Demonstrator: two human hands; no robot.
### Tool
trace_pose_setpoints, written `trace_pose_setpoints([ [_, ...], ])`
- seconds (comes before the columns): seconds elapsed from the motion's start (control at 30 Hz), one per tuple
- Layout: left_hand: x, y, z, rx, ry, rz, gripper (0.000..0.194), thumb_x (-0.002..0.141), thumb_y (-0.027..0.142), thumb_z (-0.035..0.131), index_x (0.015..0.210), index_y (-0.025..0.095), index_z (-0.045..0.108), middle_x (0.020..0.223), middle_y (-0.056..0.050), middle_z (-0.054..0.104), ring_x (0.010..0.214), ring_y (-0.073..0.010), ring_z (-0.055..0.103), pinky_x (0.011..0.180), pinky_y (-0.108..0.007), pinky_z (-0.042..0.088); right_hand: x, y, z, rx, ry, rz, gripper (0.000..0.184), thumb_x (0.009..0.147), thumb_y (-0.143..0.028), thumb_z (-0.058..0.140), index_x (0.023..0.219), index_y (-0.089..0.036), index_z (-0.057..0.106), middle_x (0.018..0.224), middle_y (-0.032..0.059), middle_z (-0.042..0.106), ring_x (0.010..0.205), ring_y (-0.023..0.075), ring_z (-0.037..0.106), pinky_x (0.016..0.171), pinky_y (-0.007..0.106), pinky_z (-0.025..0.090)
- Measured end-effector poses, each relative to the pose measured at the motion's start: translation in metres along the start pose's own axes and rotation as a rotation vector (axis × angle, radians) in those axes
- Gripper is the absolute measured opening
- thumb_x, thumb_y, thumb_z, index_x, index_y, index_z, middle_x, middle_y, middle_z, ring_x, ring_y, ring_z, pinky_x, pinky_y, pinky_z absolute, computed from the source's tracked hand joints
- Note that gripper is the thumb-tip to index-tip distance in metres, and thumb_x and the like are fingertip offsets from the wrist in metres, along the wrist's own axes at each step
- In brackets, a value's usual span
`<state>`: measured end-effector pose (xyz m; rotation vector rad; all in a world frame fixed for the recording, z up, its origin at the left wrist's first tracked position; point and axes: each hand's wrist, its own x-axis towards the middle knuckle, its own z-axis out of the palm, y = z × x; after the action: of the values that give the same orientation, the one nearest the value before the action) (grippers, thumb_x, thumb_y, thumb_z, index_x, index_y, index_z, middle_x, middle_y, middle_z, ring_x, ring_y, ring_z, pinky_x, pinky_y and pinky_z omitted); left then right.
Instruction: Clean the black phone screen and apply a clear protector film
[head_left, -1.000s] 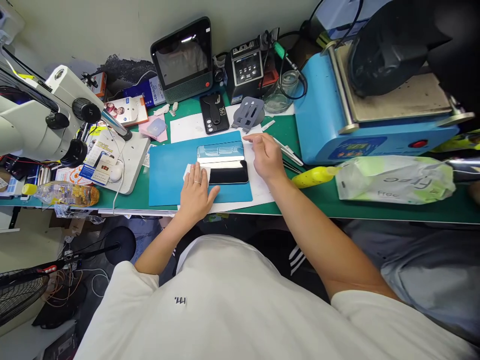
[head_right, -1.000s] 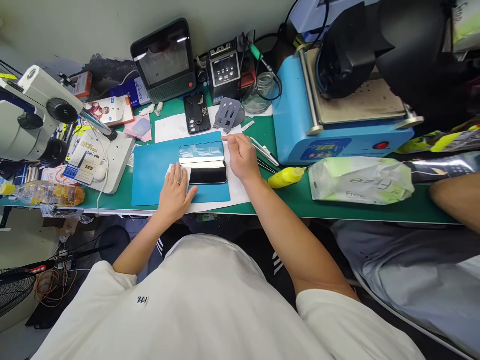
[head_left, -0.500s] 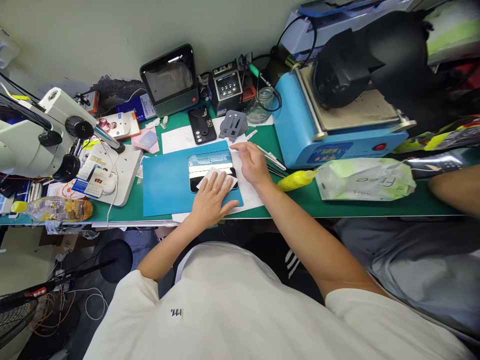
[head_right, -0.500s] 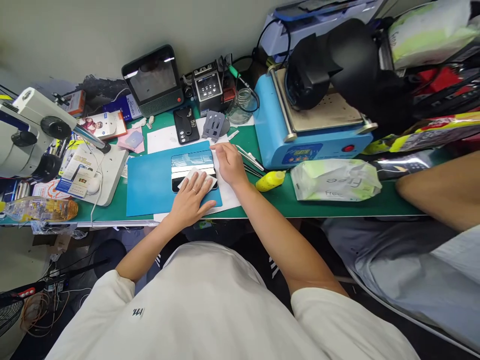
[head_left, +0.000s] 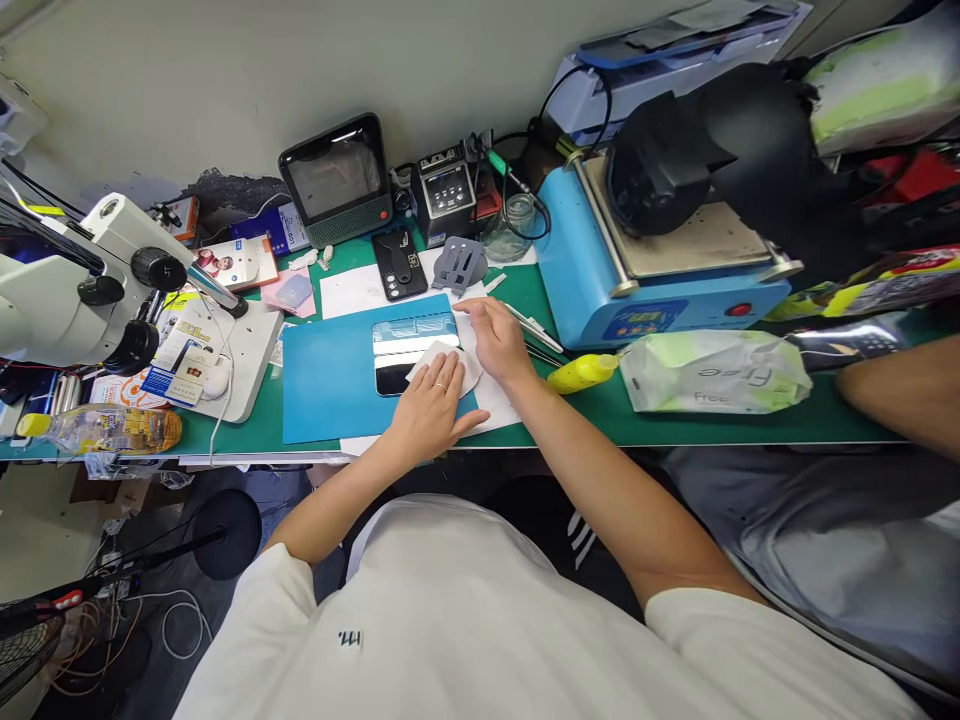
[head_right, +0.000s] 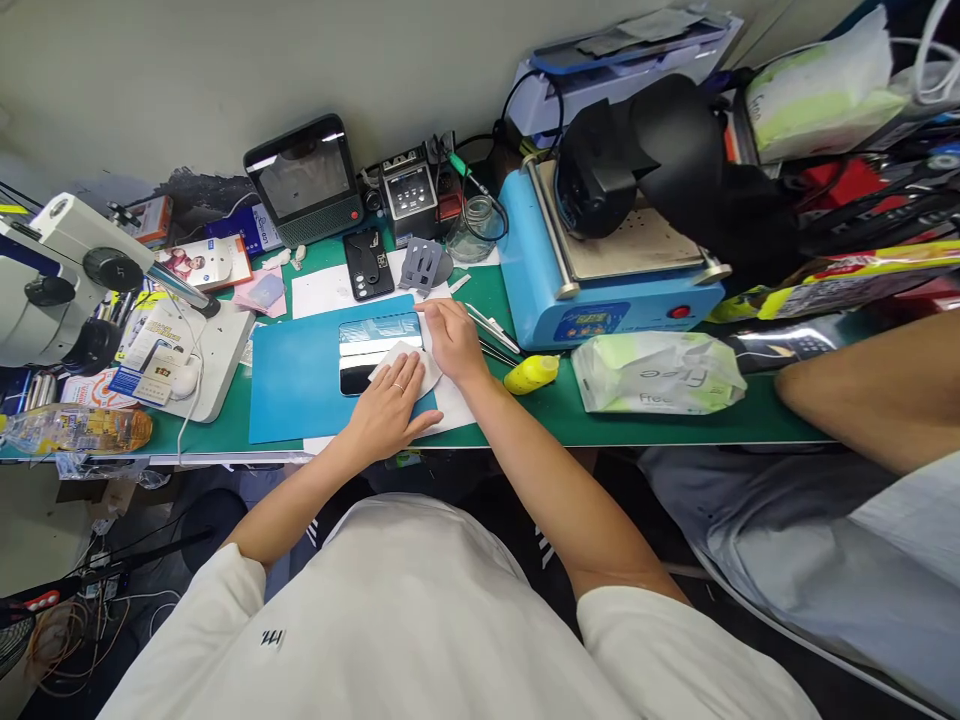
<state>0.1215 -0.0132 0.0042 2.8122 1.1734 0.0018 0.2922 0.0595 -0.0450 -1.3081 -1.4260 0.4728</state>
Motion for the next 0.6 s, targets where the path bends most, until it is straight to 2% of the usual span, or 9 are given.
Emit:
trace_pose_setpoints([
  [0.13, 0.014, 0.001, 0.007, -0.017, -0.025, -0.004, 0.086, 0.108, 0.065, 0.031, 0.163, 0.0, 0.034, 0.173, -0.022, 0.028, 0.163, -0.0341, 0.024, 0.132, -0.05, 0.026, -0.001, -0.001, -0.001, -0.001, -0.007, 0.008, 0.064, 0.106, -0.068, 0.026, 0.102, -0.027, 0.076, 0.11, 0.0097, 0.079, 0.11, 0.0281, 0.07, 0.104, 0.049, 0.05],
  [0.2, 0.013, 0.002, 0.008, -0.019, -0.026, -0.016, 0.089, 0.107, 0.067, 0.031, 0.163, -0.002, 0.032, 0.173, -0.023, 0.026, 0.163, -0.0351, 0.023, 0.133, -0.05, 0.024, -0.001, -0.001, -0.002, 0.004, -0.009, 0.01, 0.064, 0.106, -0.068, 0.027, 0.102, -0.027, 0.076, 0.111, 0.0102, 0.078, 0.11, 0.0283, 0.07, 0.104, 0.049, 0.05],
  [0.33, -0.01, -0.01, 0.007, -0.031, -0.008, -0.087, 0.091, 0.106, 0.069, 0.029, 0.163, -0.002, 0.03, 0.174, -0.023, 0.024, 0.164, -0.0347, 0.02, 0.133, -0.049, 0.024, -0.003, -0.001, -0.003, 0.009, -0.006, 0.016, 0.064, 0.106, -0.069, 0.028, 0.102, -0.027, 0.076, 0.111, 0.0105, 0.078, 0.11, 0.0287, 0.07, 0.102, 0.049, 0.051],
  [0.47, -0.04, -0.032, 0.004, -0.017, 0.015, -0.267, 0.086, 0.108, 0.065, 0.028, 0.164, 0.0, 0.029, 0.174, -0.024, 0.024, 0.164, -0.0358, 0.02, 0.132, -0.052, 0.026, -0.004, -0.003, -0.004, 0.005, -0.011, 0.002, 0.064, 0.106, -0.069, 0.029, 0.102, -0.026, 0.076, 0.11, 0.0113, 0.078, 0.109, 0.0295, 0.07, 0.1, 0.05, 0.052],
  [0.6, -0.065, -0.031, 0.007, -0.007, 0.041, -0.326, 0.084, 0.108, 0.064, 0.027, 0.164, 0.001, 0.029, 0.174, -0.024, 0.024, 0.164, -0.0351, 0.02, 0.132, -0.054, 0.027, -0.004, -0.006, -0.005, 0.0, -0.015, 0.0, 0.063, 0.106, -0.068, 0.028, 0.103, -0.027, 0.075, 0.109, 0.0101, 0.078, 0.109, 0.0289, 0.07, 0.1, 0.049, 0.052],
])
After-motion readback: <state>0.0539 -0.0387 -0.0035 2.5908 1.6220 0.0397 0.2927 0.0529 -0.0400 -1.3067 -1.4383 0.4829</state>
